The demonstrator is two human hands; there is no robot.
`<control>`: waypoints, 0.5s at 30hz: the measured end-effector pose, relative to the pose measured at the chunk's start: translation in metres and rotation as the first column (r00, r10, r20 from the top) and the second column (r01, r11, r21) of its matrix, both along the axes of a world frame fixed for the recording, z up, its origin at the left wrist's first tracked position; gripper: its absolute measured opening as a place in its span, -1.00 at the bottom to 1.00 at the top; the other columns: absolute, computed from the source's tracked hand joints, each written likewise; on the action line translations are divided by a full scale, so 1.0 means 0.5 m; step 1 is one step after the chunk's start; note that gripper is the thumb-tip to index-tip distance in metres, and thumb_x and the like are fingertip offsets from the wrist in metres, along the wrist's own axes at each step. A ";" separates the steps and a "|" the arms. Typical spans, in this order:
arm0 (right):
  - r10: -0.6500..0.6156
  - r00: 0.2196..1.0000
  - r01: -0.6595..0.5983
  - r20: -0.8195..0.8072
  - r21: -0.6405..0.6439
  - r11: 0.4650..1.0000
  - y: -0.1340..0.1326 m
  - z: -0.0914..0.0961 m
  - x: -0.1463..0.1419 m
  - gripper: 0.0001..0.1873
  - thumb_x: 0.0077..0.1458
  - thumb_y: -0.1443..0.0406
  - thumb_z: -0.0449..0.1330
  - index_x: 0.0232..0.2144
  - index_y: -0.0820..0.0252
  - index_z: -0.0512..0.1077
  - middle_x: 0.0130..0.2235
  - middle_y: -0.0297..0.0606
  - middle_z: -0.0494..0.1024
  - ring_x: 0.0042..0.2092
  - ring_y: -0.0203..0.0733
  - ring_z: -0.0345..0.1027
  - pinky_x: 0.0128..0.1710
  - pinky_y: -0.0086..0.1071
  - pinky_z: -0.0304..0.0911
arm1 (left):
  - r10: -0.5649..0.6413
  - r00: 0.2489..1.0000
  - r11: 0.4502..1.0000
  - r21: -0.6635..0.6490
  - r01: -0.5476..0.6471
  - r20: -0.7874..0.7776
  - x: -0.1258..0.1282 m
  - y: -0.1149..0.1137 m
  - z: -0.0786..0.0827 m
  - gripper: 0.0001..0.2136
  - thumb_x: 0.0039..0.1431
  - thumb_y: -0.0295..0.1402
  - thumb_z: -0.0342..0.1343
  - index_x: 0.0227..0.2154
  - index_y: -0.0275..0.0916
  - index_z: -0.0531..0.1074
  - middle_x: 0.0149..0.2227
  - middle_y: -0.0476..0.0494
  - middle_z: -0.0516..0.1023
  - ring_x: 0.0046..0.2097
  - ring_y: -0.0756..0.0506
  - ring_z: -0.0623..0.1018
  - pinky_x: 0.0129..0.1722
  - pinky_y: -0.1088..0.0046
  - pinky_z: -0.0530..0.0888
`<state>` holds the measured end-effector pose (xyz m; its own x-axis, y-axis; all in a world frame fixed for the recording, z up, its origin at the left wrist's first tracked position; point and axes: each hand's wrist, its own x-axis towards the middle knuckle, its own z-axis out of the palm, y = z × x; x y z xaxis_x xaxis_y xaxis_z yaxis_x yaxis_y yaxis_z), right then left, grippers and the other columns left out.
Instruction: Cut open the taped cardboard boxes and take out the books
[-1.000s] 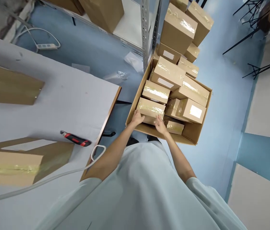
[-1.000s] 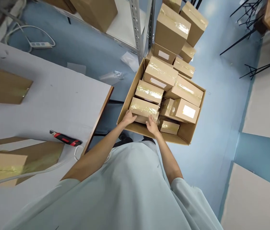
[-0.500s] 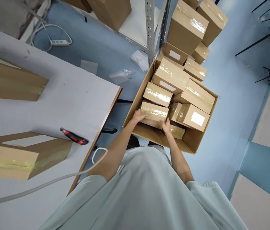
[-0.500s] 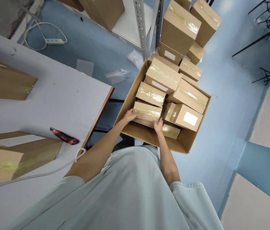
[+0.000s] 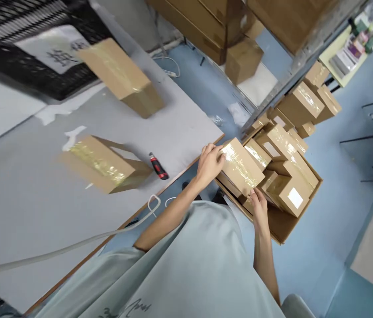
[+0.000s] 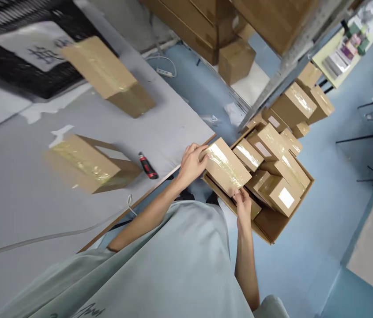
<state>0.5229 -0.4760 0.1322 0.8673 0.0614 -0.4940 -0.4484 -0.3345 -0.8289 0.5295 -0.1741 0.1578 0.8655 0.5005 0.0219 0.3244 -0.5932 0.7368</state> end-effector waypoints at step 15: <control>0.695 0.708 -0.641 -0.124 0.299 0.707 0.757 -0.030 -0.159 -0.76 0.27 0.10 0.47 -0.28 0.10 0.59 -0.19 -0.23 0.71 -0.01 -0.04 0.64 0.17 -0.14 0.56 | 0.512 0.766 0.857 0.178 -0.483 -0.388 -0.321 0.631 -0.021 -0.58 0.39 -0.46 0.05 0.22 -0.41 0.58 0.29 -0.66 0.56 0.29 -0.56 0.61 0.42 -0.16 0.42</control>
<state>0.4432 -0.0976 0.1172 0.4290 0.7113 -0.5568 -0.3481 -0.4385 -0.8285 0.3688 0.1415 0.1474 0.4306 0.8736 -0.2268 0.8473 -0.3046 0.4351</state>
